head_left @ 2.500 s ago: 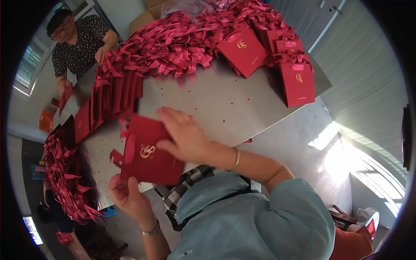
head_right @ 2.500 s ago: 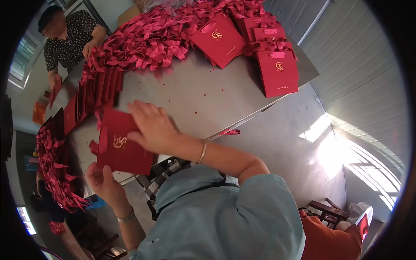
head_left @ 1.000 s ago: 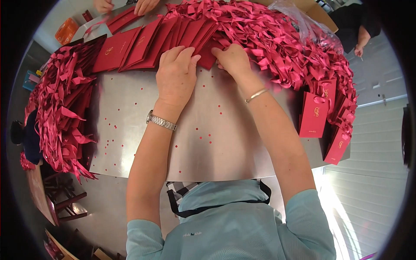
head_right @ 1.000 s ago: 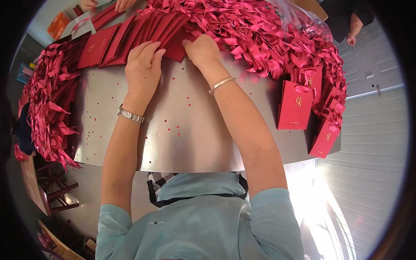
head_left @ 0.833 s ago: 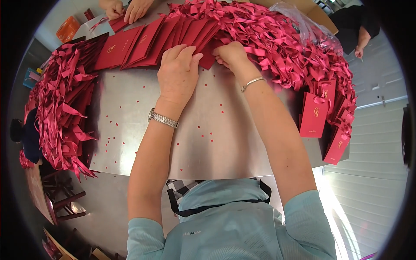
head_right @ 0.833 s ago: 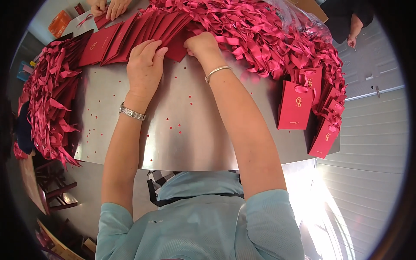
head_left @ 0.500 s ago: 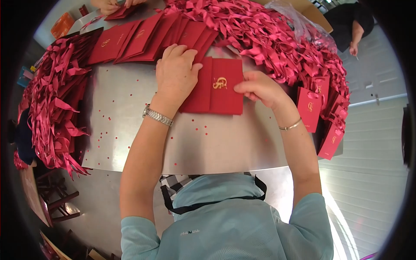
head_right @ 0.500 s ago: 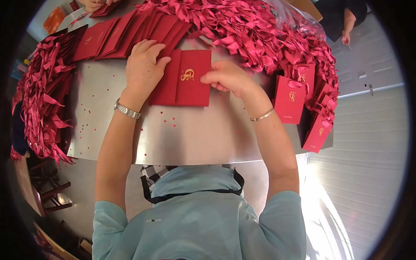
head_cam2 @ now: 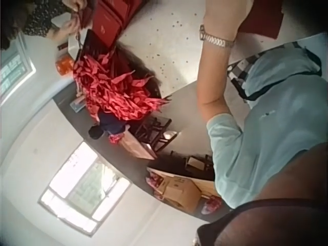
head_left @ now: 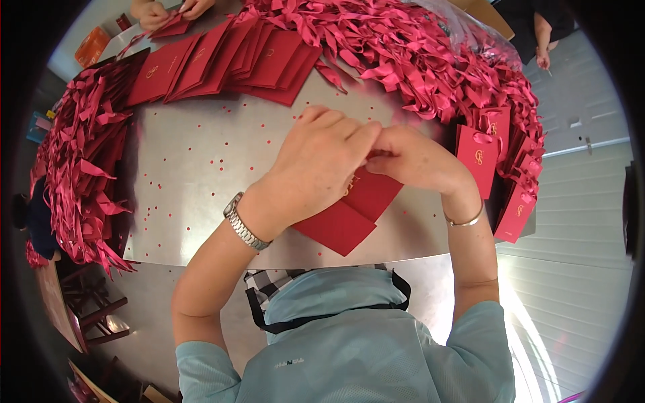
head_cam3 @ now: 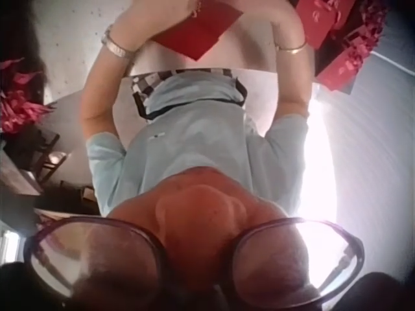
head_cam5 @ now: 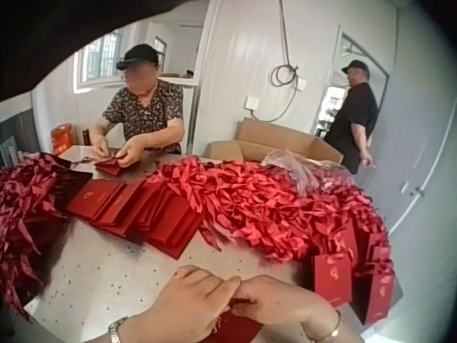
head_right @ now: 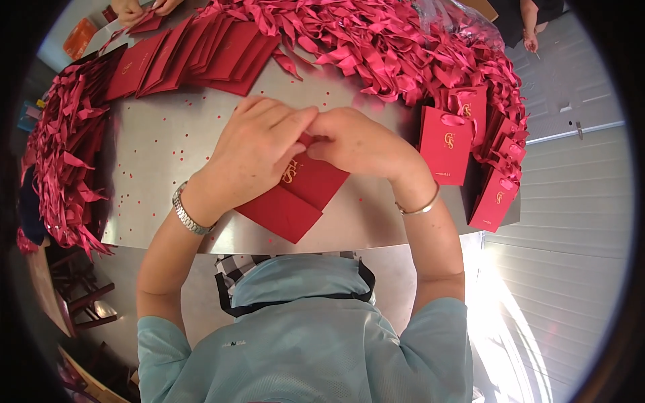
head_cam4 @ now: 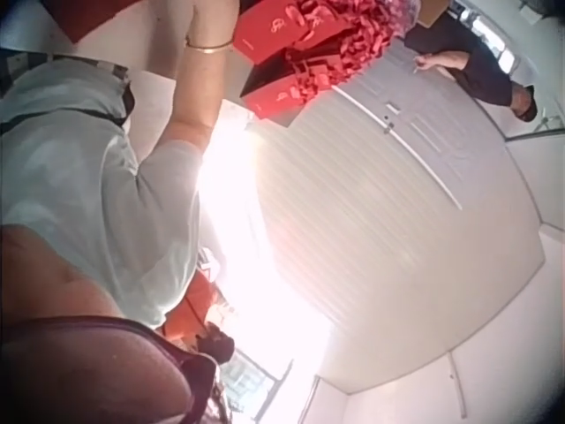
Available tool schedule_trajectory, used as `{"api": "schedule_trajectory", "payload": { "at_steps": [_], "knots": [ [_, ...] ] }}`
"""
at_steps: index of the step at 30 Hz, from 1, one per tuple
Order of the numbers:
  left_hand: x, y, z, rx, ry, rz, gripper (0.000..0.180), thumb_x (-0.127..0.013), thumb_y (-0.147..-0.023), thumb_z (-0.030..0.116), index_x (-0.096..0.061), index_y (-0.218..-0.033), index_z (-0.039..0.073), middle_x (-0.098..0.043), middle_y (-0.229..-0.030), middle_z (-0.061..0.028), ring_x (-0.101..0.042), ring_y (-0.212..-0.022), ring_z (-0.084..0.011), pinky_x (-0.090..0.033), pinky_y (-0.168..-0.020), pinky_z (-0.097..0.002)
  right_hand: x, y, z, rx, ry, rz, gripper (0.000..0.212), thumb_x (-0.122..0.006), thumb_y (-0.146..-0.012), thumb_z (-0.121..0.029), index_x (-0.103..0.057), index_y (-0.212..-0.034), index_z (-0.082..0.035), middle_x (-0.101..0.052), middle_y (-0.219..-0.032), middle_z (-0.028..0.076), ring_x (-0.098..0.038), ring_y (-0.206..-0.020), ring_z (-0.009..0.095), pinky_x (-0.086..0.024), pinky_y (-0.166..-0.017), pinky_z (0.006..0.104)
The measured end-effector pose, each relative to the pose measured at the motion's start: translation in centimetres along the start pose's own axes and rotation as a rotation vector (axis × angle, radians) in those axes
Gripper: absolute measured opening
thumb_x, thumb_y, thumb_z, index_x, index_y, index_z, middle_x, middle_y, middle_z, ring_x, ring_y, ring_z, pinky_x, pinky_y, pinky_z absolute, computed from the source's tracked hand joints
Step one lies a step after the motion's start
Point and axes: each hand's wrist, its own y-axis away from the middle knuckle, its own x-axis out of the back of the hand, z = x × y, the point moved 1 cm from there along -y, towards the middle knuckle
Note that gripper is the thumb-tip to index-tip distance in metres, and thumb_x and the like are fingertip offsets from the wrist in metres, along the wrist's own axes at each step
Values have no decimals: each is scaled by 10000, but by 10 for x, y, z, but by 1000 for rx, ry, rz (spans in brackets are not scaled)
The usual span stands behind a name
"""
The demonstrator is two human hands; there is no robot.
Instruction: The person ties pink decorative ribbons onto small red gift envelopes by hand at a workbench.
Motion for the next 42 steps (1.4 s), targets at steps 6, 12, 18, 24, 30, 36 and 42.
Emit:
{"api": "schedule_trajectory", "payload": {
  "at_steps": [6,12,18,24,30,36,42],
  "knots": [
    [-14,16,-18,337,-257,-150,164,-687,-780,68,-657,-940,49,-638,-848,-112,-593,-866,-310,-430,-838,-427,8,-53,44,247,194,600,216,-619,-812,-77,-660,-1019,-30,-680,-975,156,-626,-909,352,-508,-768,389],
    [-15,25,-26,508,-82,-183,96,-642,-801,29,-652,-897,31,-637,-849,-140,-593,-866,-335,-445,-837,-440,27,-104,67,-54,1010,456,147,-579,-877,-138,-651,-986,-70,-692,-995,102,-621,-984,310,-445,-858,446],
    [-10,35,-31,546,125,-118,125,-607,-812,4,-651,-929,3,-662,-893,-168,-606,-891,-358,-473,-838,-448,-5,-19,47,200,820,634,34,-632,-855,-129,-642,-881,-109,-633,-801,68,-627,-817,263,-413,-876,431],
    [-2,34,-25,588,104,-162,160,-643,-804,55,-658,-950,-10,-668,-908,-173,-606,-903,-360,-475,-825,-444,-30,38,38,83,849,526,101,-648,-818,-96,-657,-917,-117,-625,-796,46,-625,-835,227,-383,-958,464],
    [-3,28,-19,623,68,-210,158,-659,-800,84,-652,-919,-19,-667,-862,-170,-614,-822,-356,-488,-760,-422,-23,-7,30,-31,379,712,150,-642,-838,-144,-635,-949,-42,-686,-940,124,-657,-868,345,-514,-733,451],
    [3,27,-27,786,398,-220,177,-630,-805,51,-654,-957,-36,-683,-839,-135,-637,-736,-231,-511,-706,-327,-23,-56,29,-82,395,558,168,-627,-875,-202,-631,-876,-34,-682,-877,134,-644,-812,372,-510,-710,466],
    [8,33,-33,872,631,-217,200,-614,-823,28,-657,-1003,-49,-674,-852,-72,-621,-767,-131,-507,-726,-273,-44,0,-22,74,-162,616,107,-668,-875,-62,-646,-962,-3,-653,-809,110,-613,-680,188,-486,-627,279]
  ]
}}
